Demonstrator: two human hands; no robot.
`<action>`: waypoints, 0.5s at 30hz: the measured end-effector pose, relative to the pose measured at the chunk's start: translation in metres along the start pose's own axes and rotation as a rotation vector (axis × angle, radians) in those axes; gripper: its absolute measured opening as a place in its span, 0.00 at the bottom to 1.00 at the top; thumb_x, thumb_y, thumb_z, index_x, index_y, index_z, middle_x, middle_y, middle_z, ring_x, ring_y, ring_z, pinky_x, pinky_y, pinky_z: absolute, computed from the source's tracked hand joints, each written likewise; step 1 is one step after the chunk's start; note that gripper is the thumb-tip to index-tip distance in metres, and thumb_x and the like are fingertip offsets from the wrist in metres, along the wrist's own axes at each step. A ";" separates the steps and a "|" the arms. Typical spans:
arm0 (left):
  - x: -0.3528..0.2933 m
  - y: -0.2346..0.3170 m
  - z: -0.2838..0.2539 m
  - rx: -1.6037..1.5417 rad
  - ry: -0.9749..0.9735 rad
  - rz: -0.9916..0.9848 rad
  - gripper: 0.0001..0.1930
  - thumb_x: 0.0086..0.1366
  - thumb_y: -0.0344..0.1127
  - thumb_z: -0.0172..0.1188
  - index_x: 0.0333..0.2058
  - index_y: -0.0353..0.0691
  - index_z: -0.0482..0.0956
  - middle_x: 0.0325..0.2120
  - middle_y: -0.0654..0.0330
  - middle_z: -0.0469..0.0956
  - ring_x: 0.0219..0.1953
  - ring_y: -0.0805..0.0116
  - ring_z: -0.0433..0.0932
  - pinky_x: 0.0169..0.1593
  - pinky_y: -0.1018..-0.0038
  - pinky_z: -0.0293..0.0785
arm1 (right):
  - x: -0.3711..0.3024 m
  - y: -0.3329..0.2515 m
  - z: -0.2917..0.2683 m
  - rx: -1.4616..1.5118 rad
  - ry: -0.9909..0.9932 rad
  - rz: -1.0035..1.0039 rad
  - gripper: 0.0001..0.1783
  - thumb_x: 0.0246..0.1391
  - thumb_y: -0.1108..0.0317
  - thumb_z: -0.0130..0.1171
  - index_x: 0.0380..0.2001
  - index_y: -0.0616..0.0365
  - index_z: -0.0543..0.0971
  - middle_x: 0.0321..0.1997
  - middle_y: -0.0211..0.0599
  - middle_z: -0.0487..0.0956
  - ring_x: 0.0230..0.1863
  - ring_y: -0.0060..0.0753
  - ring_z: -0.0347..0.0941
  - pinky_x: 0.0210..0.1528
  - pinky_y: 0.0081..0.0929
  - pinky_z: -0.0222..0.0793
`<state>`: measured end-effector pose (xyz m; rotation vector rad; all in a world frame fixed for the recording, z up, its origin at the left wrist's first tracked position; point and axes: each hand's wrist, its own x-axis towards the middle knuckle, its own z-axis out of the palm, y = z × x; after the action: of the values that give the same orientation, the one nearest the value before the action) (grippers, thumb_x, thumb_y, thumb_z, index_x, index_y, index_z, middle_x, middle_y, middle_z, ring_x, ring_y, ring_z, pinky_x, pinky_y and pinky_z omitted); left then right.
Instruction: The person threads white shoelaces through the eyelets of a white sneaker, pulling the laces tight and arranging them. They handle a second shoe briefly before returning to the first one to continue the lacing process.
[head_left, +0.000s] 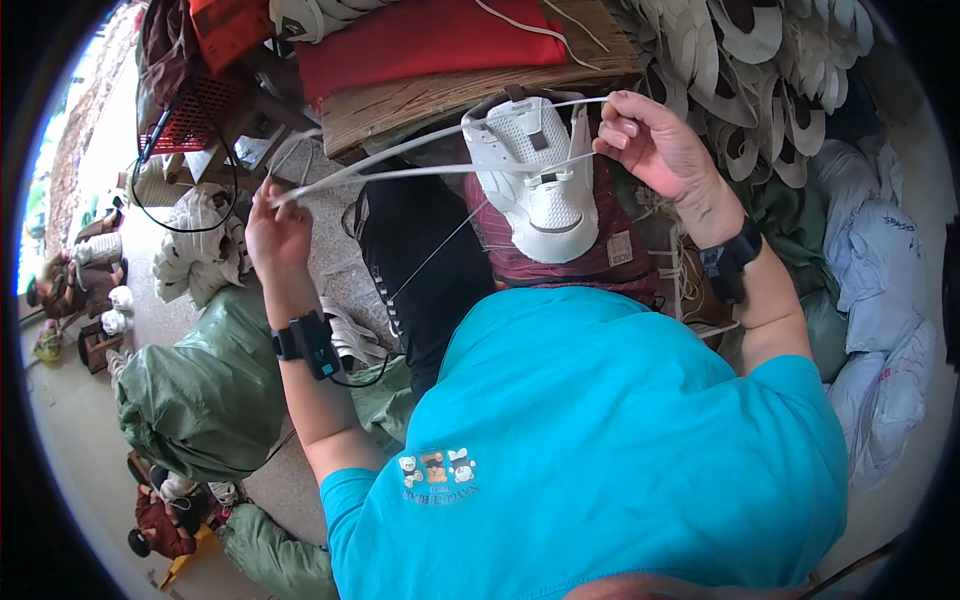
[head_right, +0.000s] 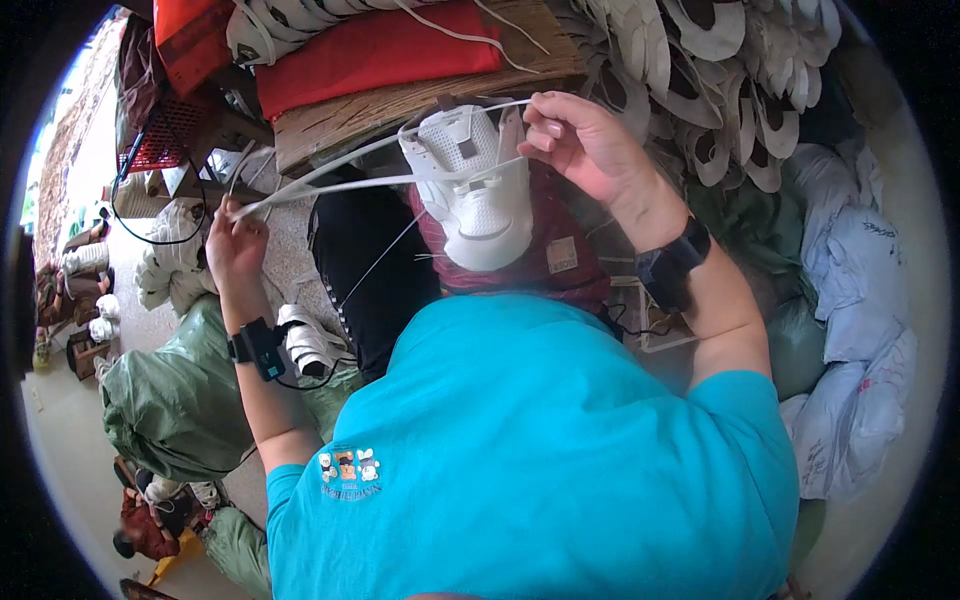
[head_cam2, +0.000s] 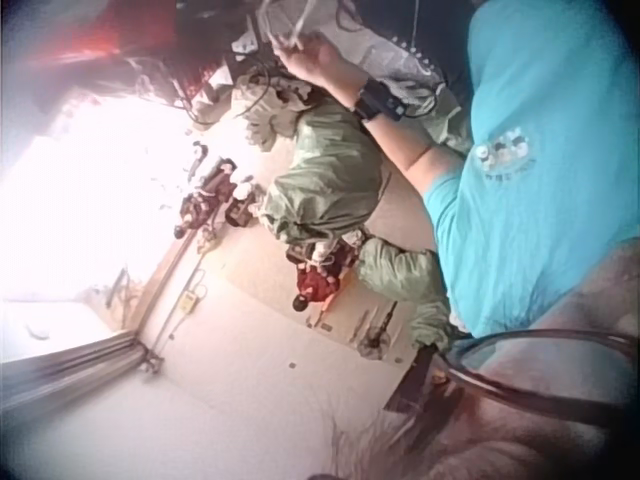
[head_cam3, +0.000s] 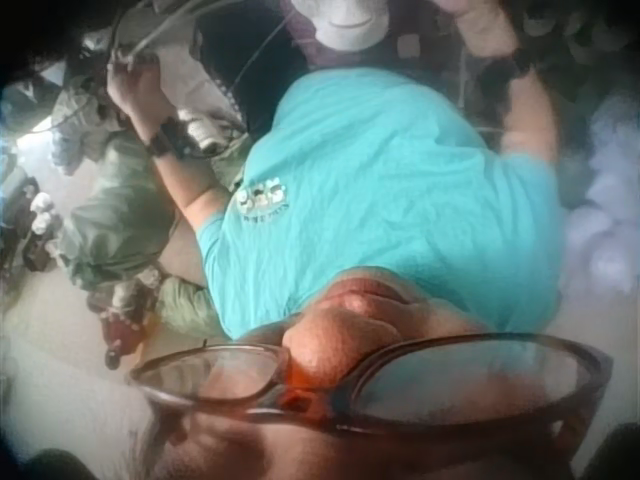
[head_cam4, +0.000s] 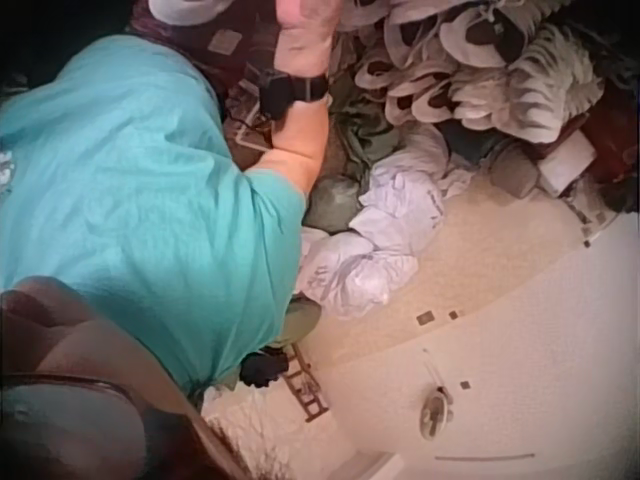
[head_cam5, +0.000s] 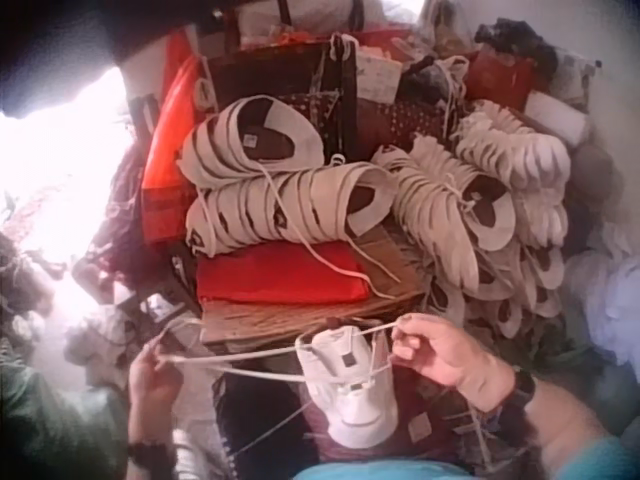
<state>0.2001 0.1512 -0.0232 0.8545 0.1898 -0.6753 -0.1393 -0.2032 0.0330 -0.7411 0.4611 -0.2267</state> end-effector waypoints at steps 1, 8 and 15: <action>-0.002 0.005 -0.012 0.030 0.078 -0.003 0.14 0.74 0.43 0.44 0.45 0.44 0.76 0.30 0.70 0.74 0.24 0.77 0.67 0.36 0.72 0.63 | -0.003 0.000 0.000 -0.009 0.013 -0.009 0.09 0.63 0.67 0.55 0.33 0.62 0.78 0.19 0.20 0.66 0.26 0.20 0.67 0.46 0.30 0.73; -0.007 0.004 -0.038 -0.057 0.333 -0.093 0.13 0.74 0.42 0.44 0.41 0.46 0.78 0.25 0.70 0.75 0.28 0.73 0.71 0.41 0.66 0.68 | -0.017 -0.035 -0.041 0.203 0.175 -0.131 0.08 0.64 0.70 0.53 0.32 0.64 0.74 0.17 0.19 0.62 0.21 0.17 0.62 0.34 0.23 0.69; 0.016 0.092 -0.222 -0.259 0.136 0.055 0.08 0.72 0.30 0.46 0.35 0.38 0.74 0.22 0.64 0.70 0.21 0.72 0.63 0.30 0.72 0.62 | -0.075 -0.131 -0.292 0.166 0.552 -0.307 0.17 0.67 0.71 0.45 0.21 0.54 0.63 0.15 0.25 0.58 0.17 0.22 0.57 0.23 0.23 0.56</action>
<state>0.2930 0.3522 -0.1173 0.6538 0.3671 -0.5280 -0.3500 -0.4443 -0.0402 -0.5779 0.8396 -0.7599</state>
